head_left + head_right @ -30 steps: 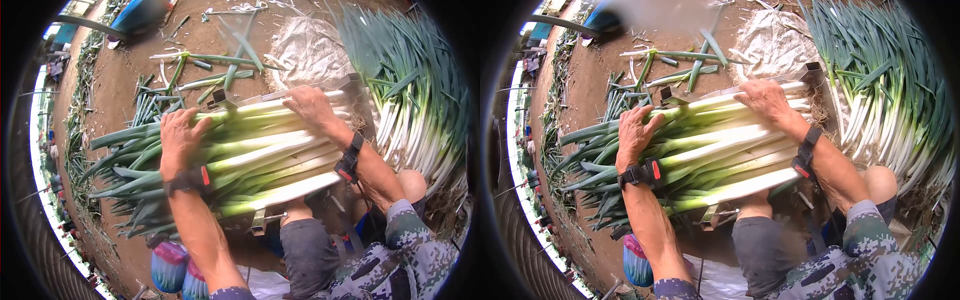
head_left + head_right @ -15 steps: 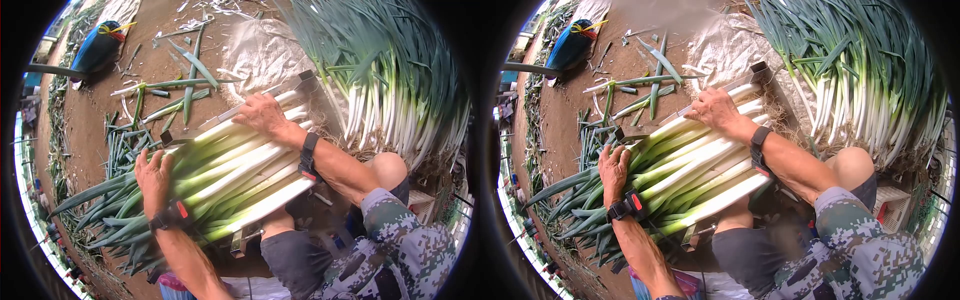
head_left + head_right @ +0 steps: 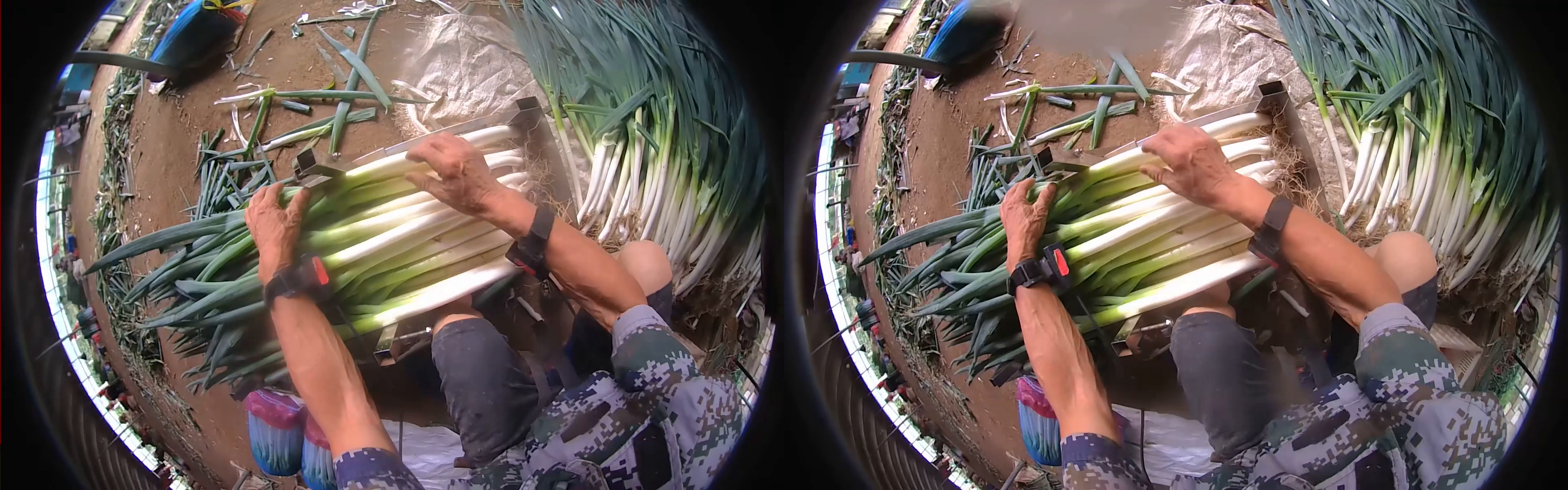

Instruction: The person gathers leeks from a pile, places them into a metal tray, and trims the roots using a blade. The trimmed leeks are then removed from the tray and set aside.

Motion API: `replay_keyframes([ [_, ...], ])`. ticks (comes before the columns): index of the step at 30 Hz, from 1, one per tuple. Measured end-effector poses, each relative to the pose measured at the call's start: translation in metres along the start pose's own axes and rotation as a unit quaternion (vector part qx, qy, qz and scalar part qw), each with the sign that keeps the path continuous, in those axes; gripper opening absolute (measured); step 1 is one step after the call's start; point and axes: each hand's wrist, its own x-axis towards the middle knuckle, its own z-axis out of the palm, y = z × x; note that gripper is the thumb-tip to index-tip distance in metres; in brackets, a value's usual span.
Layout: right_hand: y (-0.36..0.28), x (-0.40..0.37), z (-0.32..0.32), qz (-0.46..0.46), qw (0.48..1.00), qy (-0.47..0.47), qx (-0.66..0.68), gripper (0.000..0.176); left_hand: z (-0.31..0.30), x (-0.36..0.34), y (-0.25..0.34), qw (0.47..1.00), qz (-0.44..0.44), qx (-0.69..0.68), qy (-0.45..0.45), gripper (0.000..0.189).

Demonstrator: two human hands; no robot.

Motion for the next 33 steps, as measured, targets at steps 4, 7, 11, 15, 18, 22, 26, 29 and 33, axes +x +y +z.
replay_keyframes([
  [4, -0.03, -0.032, -0.013, -0.068, 0.98, -0.187, -0.011, 0.033, -0.027, -0.019, 0.027, 0.966, 0.001, -0.256, 0.047, 0.044],
  [7, -0.031, -0.046, -0.008, -0.049, 0.991, -0.127, -0.011, 0.035, -0.06, -0.06, 0.022, 0.98, 0.008, -0.197, -0.023, 0.042],
  [11, -0.031, -0.052, 0.002, -0.068, 0.995, -0.072, -0.006, 0.034, -0.072, -0.118, 0.031, 0.998, 0.038, -0.021, -0.041, 0.044],
  [15, -0.045, -0.052, -0.005, -0.051, 0.998, -0.027, 0.02, 0.032, -0.072, -0.133, 0.046, 0.997, 0.045, 0.028, 0.064, 0.04],
  [18, -0.049, -0.033, -0.033, -0.087, 0.995, 0.042, -0.002, 0.027, -0.095, -0.122, 0.06, 0.988, 0.081, 0.037, 0.122, 0.039],
  [22, -0.027, 0.0, -0.042, -0.07, 0.995, 0.056, -0.036, 0.024, -0.105, -0.081, 0.068, 0.978, 0.11, 0.049, 0.167, 0.042],
  [26, 0.022, 0.005, -0.018, 0.031, 0.993, -0.013, -0.115, 0.026, -0.062, -0.04, 0.052, 0.985, 0.068, 0.082, 0.134, 0.046],
  [29, 0.054, -0.012, 0.002, 0.029, 0.985, -0.017, -0.17, 0.029, -0.02, -0.029, 0.03, 0.992, 0.06, 0.086, 0.077, 0.049],
  [33, 0.063, -0.019, 0.008, 0.024, 0.988, -0.018, -0.152, 0.031, -0.01, -0.019, 0.012, 0.998, 0.051, 0.026, 0.015, 0.052],
])
